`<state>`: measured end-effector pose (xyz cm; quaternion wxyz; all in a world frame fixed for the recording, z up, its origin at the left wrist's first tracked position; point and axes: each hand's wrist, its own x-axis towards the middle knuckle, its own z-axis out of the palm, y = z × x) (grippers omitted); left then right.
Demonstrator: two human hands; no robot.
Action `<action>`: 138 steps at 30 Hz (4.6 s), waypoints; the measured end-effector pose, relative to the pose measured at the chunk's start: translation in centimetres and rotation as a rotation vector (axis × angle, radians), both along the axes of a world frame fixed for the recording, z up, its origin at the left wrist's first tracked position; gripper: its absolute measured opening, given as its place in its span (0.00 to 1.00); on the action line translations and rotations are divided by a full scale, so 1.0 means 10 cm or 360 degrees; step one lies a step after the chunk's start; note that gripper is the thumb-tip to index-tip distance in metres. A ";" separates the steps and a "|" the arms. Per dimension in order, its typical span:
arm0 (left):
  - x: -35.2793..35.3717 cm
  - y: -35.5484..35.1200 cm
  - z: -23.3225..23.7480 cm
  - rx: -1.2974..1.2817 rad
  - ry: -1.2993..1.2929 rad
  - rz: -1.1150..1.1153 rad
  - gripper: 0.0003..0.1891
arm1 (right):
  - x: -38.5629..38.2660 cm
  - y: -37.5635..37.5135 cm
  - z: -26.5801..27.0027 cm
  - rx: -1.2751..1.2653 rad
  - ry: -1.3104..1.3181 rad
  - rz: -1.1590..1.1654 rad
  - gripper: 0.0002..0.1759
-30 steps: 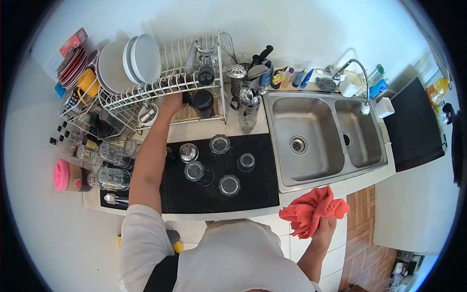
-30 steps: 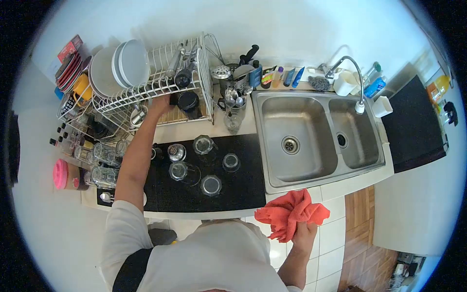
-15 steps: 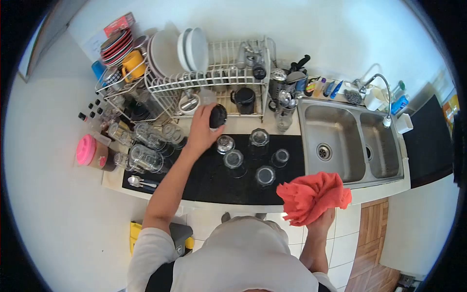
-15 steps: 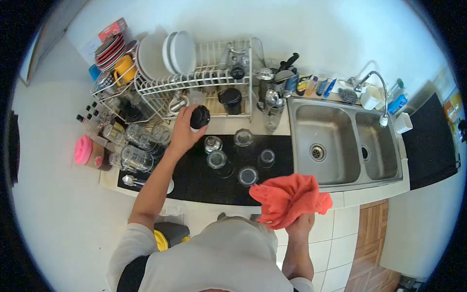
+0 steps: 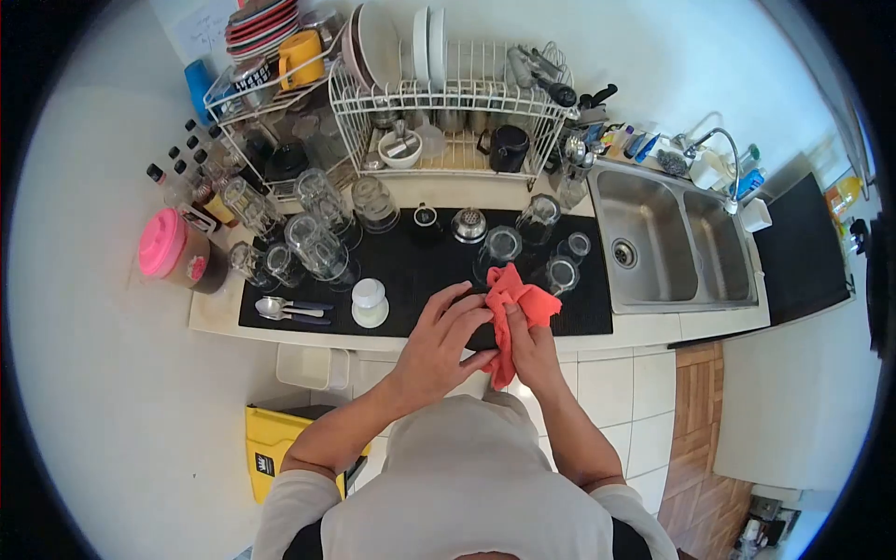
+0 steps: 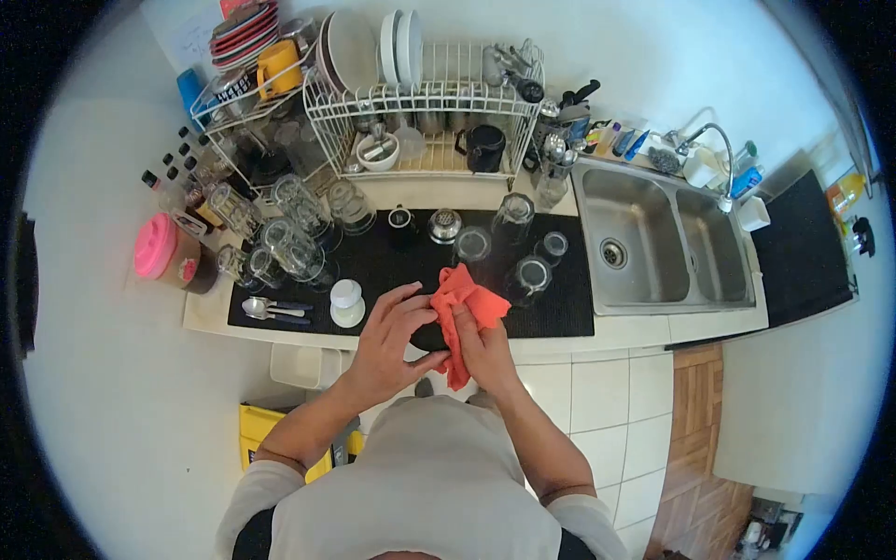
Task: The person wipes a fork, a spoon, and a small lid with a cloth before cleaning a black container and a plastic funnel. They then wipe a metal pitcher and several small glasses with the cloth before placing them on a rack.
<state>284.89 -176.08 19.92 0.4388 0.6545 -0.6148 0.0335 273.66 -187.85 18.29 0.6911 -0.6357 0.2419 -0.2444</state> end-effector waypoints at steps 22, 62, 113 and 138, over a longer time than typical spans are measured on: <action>-0.95 -0.31 0.15 0.0024 0.0225 -0.0300 0.33 | -1.06 -0.25 -0.07 -0.0380 -0.0184 -0.0291 0.16; -1.54 -0.64 -0.04 -0.0186 0.2289 -0.0454 0.21 | -1.43 -0.41 -0.38 -0.0403 -0.0599 -0.0531 0.17; -1.57 -0.96 -0.30 -0.0048 0.2588 -0.0846 0.24 | -1.74 -1.01 -0.03 -0.0453 -0.0249 -0.0295 0.15; -1.58 -0.82 -0.07 -0.0005 0.1305 -0.0127 0.25 | -1.59 -0.63 -0.17 -0.0637 -0.0310 -0.0354 0.16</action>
